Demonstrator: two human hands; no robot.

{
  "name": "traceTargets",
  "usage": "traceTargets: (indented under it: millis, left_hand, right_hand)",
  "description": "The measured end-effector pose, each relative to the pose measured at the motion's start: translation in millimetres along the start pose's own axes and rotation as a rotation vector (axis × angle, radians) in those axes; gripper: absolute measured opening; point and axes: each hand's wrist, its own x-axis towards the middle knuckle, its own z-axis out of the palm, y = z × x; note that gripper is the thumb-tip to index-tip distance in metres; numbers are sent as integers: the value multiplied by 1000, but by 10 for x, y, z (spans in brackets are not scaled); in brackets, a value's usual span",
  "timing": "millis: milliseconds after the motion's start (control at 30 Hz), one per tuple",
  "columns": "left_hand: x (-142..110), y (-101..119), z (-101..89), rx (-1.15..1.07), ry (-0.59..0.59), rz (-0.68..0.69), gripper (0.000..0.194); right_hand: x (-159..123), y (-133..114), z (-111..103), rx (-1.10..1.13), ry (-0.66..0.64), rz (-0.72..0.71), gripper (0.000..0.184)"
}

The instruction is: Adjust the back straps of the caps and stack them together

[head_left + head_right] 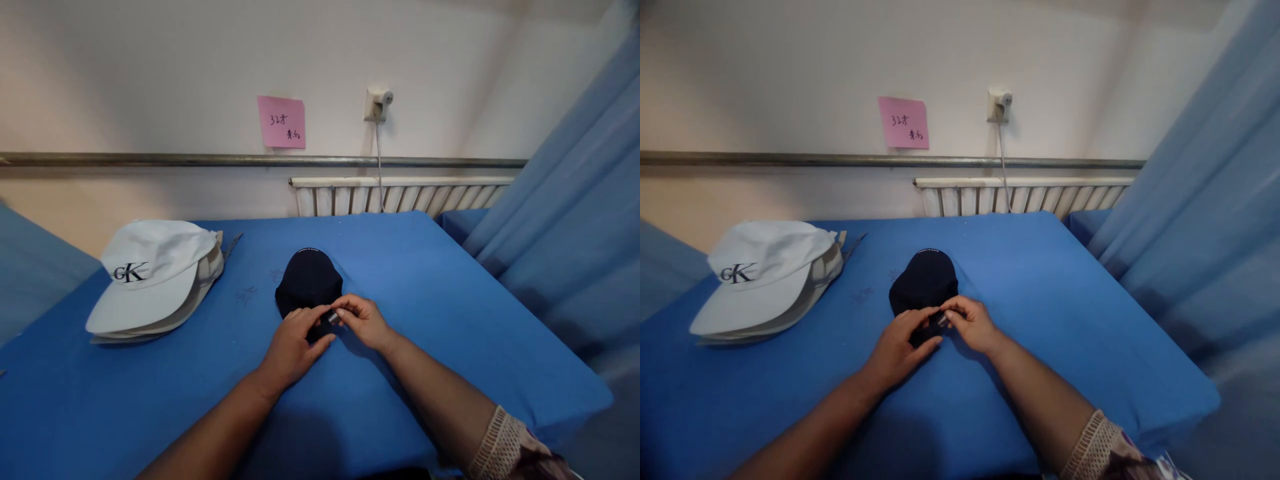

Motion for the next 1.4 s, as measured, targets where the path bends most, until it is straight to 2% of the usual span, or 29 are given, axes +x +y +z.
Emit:
traceTargets:
  millis: [100,233,367,467,567,767,867,967,1033,1100,1167,1267,1400]
  left_hand:
    - [23,17,-33,24,-12,64,58]
    - [95,-88,-103,31,4,16,48]
    - [169,-213,-148,259,-27,63,48]
    - [198,-231,-163,351,-32,102,36]
    - [216,-214,-178,200,39,66,25]
    - [275,-215,-225,-442,249,-220,22]
    - [262,-240,-246,-551,296,-297,23]
    - [175,-218,-247,-354,455,-232,23]
    - [101,-149,-225,-122,504,-48,21]
    - [49,-46,-177,88,398,163,20]
    - [33,58,-110,243,228,283,26]
    - [57,145,-13,402,87,298,27]
    - [76,118,25,460,101,307,13]
  right_hand:
    - [5,-23,-14,53,3,7,14]
    - [0,-84,-80,50,-29,53,15]
    - [-13,-94,-98,41,-92,74,14]
    - [-10,-74,-92,28,-110,73,15]
    - [-1,-51,-97,30,-112,100,15]
    - [-17,-9,-97,-22,-155,119,14]
    - [-18,-3,-77,-9,-153,121,15]
    - [-1,-4,-62,56,-130,152,16]
    - [14,-2,-59,104,-115,167,17]
    - [27,4,-61,149,-102,162,19]
    - [35,9,-63,180,-93,149,20]
    - [42,10,-63,210,-68,145,19]
    - [60,-5,-54,257,-19,155,19]
